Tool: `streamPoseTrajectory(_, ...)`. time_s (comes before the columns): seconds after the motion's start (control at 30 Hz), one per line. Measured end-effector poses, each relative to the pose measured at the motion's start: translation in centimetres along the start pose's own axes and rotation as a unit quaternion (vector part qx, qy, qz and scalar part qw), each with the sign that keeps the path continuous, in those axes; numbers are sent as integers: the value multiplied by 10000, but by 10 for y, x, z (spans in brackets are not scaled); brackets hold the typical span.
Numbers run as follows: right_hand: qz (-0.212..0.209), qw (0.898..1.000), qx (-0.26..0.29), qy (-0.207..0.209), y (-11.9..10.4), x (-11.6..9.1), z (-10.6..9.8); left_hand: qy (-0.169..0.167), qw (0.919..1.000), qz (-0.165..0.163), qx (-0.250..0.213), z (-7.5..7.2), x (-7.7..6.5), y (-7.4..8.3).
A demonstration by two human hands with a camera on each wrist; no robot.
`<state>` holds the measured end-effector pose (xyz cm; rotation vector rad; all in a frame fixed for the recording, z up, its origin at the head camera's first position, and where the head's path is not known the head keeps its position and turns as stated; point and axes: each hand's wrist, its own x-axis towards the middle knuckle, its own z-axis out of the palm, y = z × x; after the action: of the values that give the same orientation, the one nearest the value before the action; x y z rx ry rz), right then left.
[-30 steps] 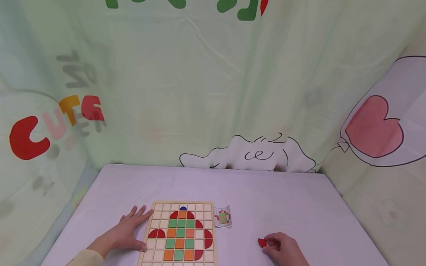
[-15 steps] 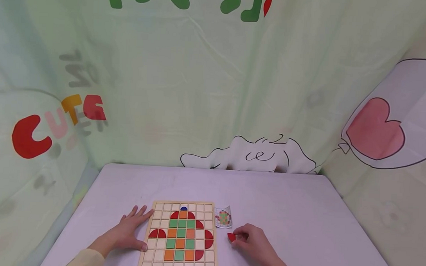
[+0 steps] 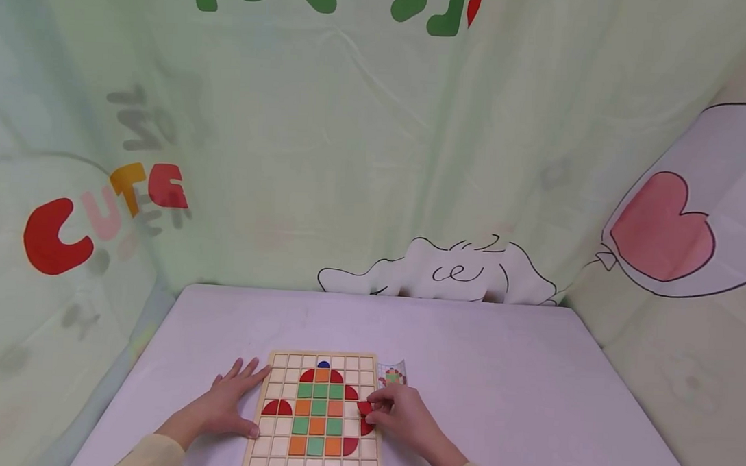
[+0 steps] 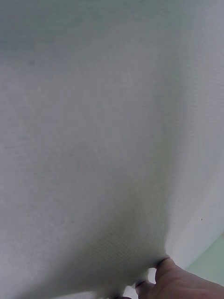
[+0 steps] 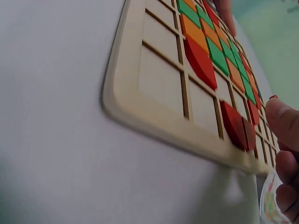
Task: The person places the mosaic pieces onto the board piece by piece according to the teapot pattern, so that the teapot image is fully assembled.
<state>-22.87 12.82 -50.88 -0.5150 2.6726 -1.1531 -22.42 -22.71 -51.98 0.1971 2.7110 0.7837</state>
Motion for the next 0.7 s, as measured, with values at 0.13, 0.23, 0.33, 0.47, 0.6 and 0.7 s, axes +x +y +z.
streamPoseTrajectory(0.13, -113, 9998, -21, -190, -10, 7, 9, 1, 10000, 34, -27, -1, 0, 0)
streamPoseTrajectory(0.23, -281, 9991, 1, -310, -19, 12, 16, -3, 10000, 4, -52, 0, 0, 0)
streamPoseTrajectory(0.33, -453, 9980, 105, -419, -27, 16, 23, -13, 10000, -47, -60, 0, 0, -1)
streamPoseTrajectory(0.47, -577, 9968, 204, -523, -37, 21, 37, -14, 10000, -54, -30, 2, 1, -3)
streamPoseTrajectory(0.6, -545, 9962, 191, -644, -48, 26, 49, -12, 10000, -18, -26, 2, 2, -4)
streamPoseTrajectory(0.7, -501, 9957, 133, -765, -56, 29, 57, -7, 10000, 27, -36, 2, 3, -6)
